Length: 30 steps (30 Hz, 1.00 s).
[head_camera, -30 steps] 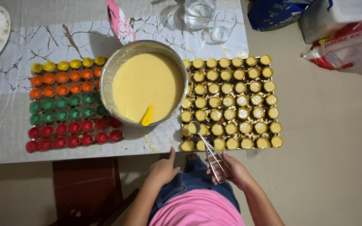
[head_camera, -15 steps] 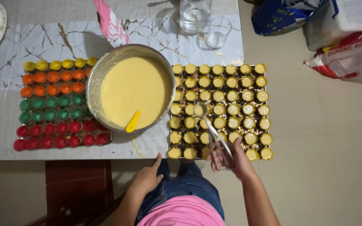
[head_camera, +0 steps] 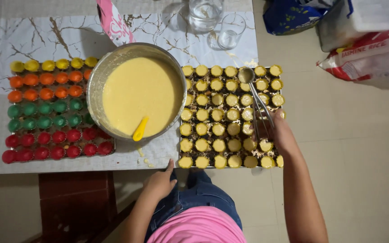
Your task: The recorder uses a scoop to fill small muffin or cake molds with yellow batter.
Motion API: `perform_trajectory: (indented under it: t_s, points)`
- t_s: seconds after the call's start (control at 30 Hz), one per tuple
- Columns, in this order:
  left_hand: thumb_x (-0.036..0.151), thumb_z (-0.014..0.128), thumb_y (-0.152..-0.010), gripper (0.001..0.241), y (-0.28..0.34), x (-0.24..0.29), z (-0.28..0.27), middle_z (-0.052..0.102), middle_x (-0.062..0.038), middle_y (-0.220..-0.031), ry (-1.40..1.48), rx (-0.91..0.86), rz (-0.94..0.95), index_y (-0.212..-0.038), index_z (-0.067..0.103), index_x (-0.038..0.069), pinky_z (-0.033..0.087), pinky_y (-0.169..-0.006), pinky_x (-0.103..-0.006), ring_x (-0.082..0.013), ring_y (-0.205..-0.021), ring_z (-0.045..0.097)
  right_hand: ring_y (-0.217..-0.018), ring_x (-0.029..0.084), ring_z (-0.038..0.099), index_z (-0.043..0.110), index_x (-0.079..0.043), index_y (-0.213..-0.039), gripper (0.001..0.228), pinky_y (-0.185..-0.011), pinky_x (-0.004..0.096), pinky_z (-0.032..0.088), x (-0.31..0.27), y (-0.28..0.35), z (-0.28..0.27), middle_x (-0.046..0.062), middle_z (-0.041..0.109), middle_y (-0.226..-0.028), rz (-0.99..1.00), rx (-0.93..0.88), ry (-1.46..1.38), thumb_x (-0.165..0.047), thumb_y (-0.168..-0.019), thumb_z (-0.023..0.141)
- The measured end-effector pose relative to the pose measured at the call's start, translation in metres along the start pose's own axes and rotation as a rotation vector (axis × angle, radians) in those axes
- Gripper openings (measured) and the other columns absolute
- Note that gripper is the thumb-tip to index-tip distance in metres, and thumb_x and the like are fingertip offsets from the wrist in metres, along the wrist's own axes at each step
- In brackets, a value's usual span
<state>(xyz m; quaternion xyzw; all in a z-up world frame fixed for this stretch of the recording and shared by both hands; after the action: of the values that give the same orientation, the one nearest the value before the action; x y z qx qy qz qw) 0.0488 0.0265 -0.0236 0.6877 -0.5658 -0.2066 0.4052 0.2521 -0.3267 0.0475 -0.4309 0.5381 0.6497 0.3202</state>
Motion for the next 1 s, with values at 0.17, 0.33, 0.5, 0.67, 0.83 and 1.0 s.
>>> perform_trajectory:
  t_s: [0.17,0.33,0.5,0.67,0.83,1.0]
  points:
    - [0.043,0.062,-0.097,0.087,-0.017,-0.003,0.009,0.071,-0.021,-0.114,0.010,0.068,0.058,-0.165,0.012,0.024,0.054,-0.094,-0.0542,-0.0400,-0.106,0.069,-0.072,0.025,0.063,0.064,-0.002,-0.116,0.057,-0.069,0.043,0.051,-0.055,-0.001,0.030,0.015,0.069,-0.084,-0.039,0.206,0.533,-0.051,-0.110,0.036]
    - [0.042,0.061,-0.097,0.088,-0.014,-0.001,0.006,0.073,-0.019,-0.112,0.047,0.049,0.062,-0.166,0.009,0.025,0.054,-0.094,-0.0517,-0.0380,-0.106,0.070,-0.076,0.038,0.068,0.069,-0.007,-0.115,0.046,-0.074,0.050,0.052,-0.071,-0.013,0.050,0.021,0.071,-0.081,-0.091,0.368,0.960,-0.048,-0.103,0.051]
    - [0.041,0.062,-0.096,0.088,-0.010,-0.003,0.003,0.072,-0.018,-0.114,0.073,0.071,0.078,-0.165,0.010,0.027,0.052,-0.095,-0.0527,-0.0374,-0.107,0.069,-0.078,0.042,0.069,0.073,-0.009,-0.110,0.043,-0.075,0.052,0.052,-0.085,-0.015,0.068,0.021,0.071,-0.078,-0.109,0.427,1.049,-0.046,-0.103,0.052]
    - [0.041,0.062,-0.096,0.086,-0.007,-0.004,0.000,0.072,-0.019,-0.116,0.082,0.061,0.095,-0.165,0.012,0.025,0.054,-0.096,-0.0509,-0.0371,-0.108,0.069,-0.075,0.044,0.069,0.073,-0.010,-0.109,0.042,-0.073,0.055,0.053,-0.088,-0.016,0.073,0.021,0.070,-0.073,-0.109,0.473,1.126,-0.046,-0.104,0.052]
    - [0.040,0.063,-0.096,0.084,-0.006,-0.002,-0.007,0.070,-0.019,-0.120,0.101,0.081,0.126,-0.164,0.016,0.022,0.054,-0.095,-0.0507,-0.0378,-0.109,0.068,-0.079,0.044,0.068,0.073,-0.009,-0.104,0.042,-0.074,0.055,0.052,-0.095,-0.014,0.077,0.022,0.071,-0.077,-0.171,0.488,1.151,-0.046,-0.103,0.053]
    - [0.040,0.060,-0.098,0.084,-0.002,0.000,-0.011,0.071,-0.018,-0.118,0.075,0.026,0.122,-0.165,0.013,0.020,0.055,-0.093,-0.0505,-0.0363,-0.107,0.070,-0.075,0.038,0.068,0.072,-0.006,-0.105,0.046,-0.073,0.050,0.052,-0.077,-0.027,0.060,0.019,0.071,-0.079,-0.110,0.448,0.994,-0.048,-0.103,0.053]
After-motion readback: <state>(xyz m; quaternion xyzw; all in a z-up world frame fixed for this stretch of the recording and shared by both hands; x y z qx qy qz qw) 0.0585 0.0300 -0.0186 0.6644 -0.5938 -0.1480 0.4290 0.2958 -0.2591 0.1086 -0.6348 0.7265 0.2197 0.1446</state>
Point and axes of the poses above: each hand's wrist, its own y-axis away from the middle knuckle, its own z-axis out of the palm, x = y × z, the point moved 8 cm from there along -y, towards the middle knuckle
